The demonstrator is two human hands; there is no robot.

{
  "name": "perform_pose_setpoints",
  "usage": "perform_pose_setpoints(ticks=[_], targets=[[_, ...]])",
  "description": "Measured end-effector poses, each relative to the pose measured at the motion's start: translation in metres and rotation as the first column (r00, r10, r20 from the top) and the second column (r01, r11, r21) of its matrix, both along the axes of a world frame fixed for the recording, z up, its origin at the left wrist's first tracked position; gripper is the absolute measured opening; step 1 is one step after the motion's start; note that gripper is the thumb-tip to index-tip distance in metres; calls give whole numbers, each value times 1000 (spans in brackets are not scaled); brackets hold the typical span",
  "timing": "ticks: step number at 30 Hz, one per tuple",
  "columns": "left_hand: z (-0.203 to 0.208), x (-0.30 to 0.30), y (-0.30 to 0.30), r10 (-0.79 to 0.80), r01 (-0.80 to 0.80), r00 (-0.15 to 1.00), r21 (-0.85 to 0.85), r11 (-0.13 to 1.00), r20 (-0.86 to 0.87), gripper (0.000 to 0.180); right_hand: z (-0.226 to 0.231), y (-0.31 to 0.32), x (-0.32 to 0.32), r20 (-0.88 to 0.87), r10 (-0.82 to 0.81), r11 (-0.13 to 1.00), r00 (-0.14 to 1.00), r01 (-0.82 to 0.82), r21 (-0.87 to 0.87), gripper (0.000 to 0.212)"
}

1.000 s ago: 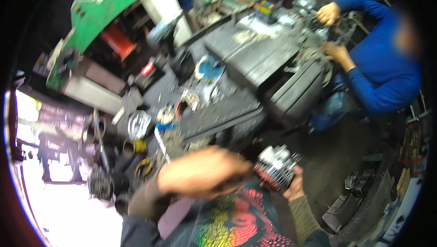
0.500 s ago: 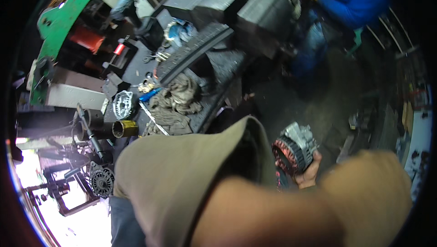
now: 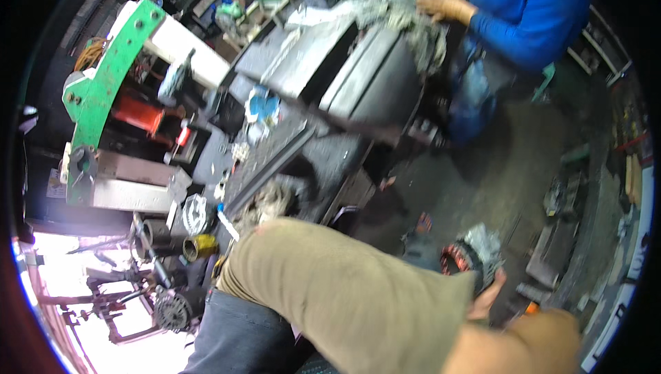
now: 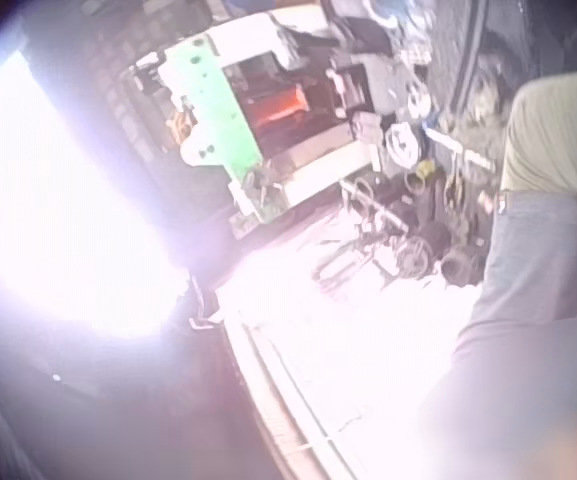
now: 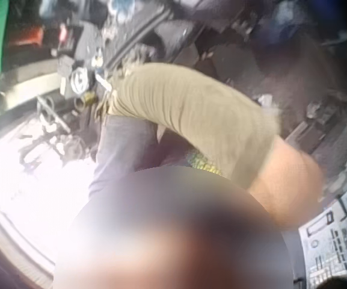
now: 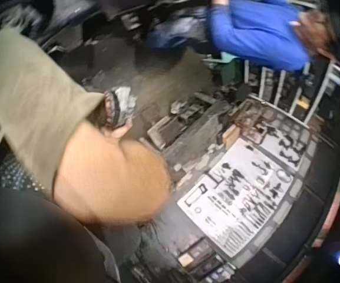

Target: The person disassembles and reassembles an alternator on a workbench. They remove the housing, handle internal components, and use a cordless impact wrench to tighten bolts, then reattach the housing and inspect the assembled unit.

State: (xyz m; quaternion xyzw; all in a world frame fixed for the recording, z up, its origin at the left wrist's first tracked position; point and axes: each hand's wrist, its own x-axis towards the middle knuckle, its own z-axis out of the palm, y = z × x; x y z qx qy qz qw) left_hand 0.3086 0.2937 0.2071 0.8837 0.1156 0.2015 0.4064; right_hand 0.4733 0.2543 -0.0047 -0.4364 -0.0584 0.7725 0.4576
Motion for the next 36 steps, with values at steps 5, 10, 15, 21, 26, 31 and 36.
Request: perform_pose_setpoints(ticks=[5, 10, 15, 21, 26, 31, 36], targets=[[15, -77, 114, 96, -91, 974, 31, 995, -207, 21, -8, 66, 34, 6, -201, 980, 980, 201, 3, 90], [51, -187, 224, 13, -39, 860, -39, 998, -510, 25, -3, 135, 78, -23, -196, 979, 980, 196, 51, 80], [8, -334, 335, 184, -741, 245, -62, 668, -952, 23, 9, 178, 89, 230, -403, 886, 886, 440, -145, 69], [-91, -485, 447, 451, -677, -284, 510, 531, -846, 28, -24, 247, 40, 428, -129, 979, 895, 183, -89, 70], [-162, -504, 541, 875, -877, -66, 446, 179, -480, 65, -41, 291, 4, 547, 32, 993, 837, 34, -109, 71], [-215, -488, 635, 994, -995, -73, 76, -66, -82, 82, -46, 313, -11, 632, 128, 987, 765, -34, -159, 72], [-226, -476, 695, 1000, -1000, -23, -11, -23, -21, 79, -51, 321, -12, 681, 173, 980, 711, -52, -195, 73]])
